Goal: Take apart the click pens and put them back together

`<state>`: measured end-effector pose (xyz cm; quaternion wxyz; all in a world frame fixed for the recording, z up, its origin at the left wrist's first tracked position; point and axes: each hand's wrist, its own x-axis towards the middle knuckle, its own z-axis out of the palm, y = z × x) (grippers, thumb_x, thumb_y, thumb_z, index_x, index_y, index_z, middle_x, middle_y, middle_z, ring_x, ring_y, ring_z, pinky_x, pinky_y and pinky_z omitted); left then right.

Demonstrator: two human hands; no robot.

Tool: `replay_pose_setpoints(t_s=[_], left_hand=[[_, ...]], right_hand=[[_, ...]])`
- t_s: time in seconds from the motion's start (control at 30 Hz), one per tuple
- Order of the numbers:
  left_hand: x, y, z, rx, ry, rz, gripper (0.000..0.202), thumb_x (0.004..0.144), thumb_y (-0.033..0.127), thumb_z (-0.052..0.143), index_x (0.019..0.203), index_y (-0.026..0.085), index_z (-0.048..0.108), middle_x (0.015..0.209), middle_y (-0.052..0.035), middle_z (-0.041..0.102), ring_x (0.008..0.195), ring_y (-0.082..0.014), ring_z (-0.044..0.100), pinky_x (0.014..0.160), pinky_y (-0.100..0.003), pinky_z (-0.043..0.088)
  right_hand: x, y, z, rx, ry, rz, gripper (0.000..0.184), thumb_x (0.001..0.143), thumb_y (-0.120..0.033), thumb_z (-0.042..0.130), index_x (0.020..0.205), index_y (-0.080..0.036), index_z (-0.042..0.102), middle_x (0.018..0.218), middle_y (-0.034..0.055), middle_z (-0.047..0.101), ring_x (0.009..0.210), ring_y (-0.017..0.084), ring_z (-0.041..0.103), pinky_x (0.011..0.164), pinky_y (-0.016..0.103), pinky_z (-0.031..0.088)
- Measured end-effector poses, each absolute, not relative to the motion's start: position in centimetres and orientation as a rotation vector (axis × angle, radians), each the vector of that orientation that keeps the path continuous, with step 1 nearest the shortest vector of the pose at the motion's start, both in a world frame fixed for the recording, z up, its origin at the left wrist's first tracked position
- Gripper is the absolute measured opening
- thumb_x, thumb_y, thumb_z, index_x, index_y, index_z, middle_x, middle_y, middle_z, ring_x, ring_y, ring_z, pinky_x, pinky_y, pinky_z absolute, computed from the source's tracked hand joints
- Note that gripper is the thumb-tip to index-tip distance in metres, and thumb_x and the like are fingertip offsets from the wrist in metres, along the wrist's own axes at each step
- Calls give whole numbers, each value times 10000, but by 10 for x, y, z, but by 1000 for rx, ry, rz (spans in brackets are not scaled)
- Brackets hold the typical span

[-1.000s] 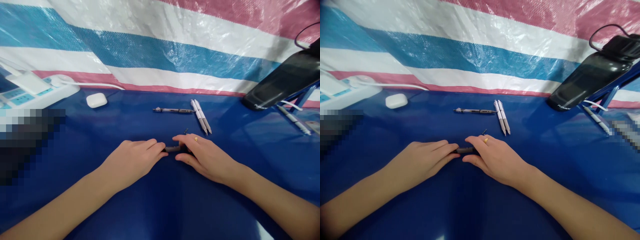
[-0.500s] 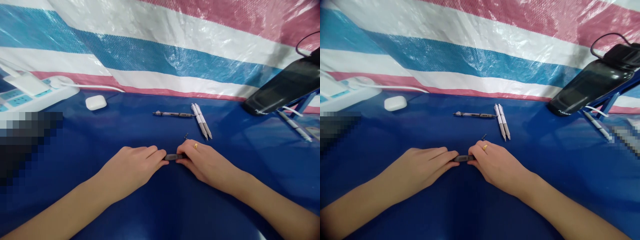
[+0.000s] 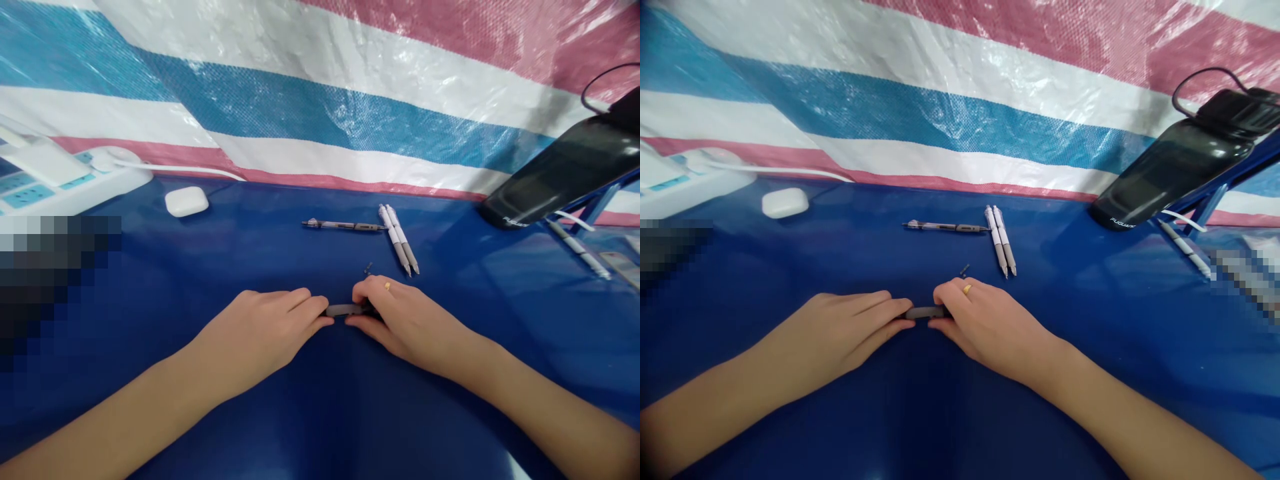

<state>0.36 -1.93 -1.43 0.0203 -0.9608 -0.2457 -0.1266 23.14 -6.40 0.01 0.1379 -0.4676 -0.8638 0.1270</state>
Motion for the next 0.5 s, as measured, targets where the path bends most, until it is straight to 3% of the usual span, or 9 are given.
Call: replay_pose_setpoints(t_s=[0.1, 0.2, 0.43, 0.5], left_hand=[[5, -19, -15, -2993, -761, -388, 230, 954, 329, 384, 956, 218, 585, 708, 42, 582, 614, -93, 586, 496, -248, 325], [7, -19, -16, -2992, -776, -390, 230, 954, 338, 383, 949, 225, 583, 703, 48, 576, 611, -95, 591, 496, -250, 331], [5, -18, -16, -2978, -786, -401, 225, 952, 347, 387, 978, 229, 577, 744, 46, 595, 634, -101, 603, 496, -257, 342], [3, -18, -17, -2975, -786, -418, 230, 955, 342, 382, 988, 226, 577, 765, 40, 608, 646, -100, 607, 502, -253, 347]], right_hand=[[231, -63, 3, -1320, -2536, 395, 201, 969, -330, 425, 1031, -173, 534, 911, 57, 584, 816, 186, 569, 709, 326, 465], [229, -63, 2, -1316, -2592, 352, 271, 1000, -284, 324, 985, -159, 565, 872, 59, 579, 785, 184, 560, 709, 336, 458], [229, -65, 1, -1353, -2536, 370, 44, 945, -174, 465, 936, -161, 506, 839, 28, 570, 752, 165, 557, 649, 298, 448], [229, -65, 2, -1330, -2516, 372, 128, 949, -235, 478, 1050, -159, 497, 895, 41, 585, 807, 179, 569, 696, 314, 462]])
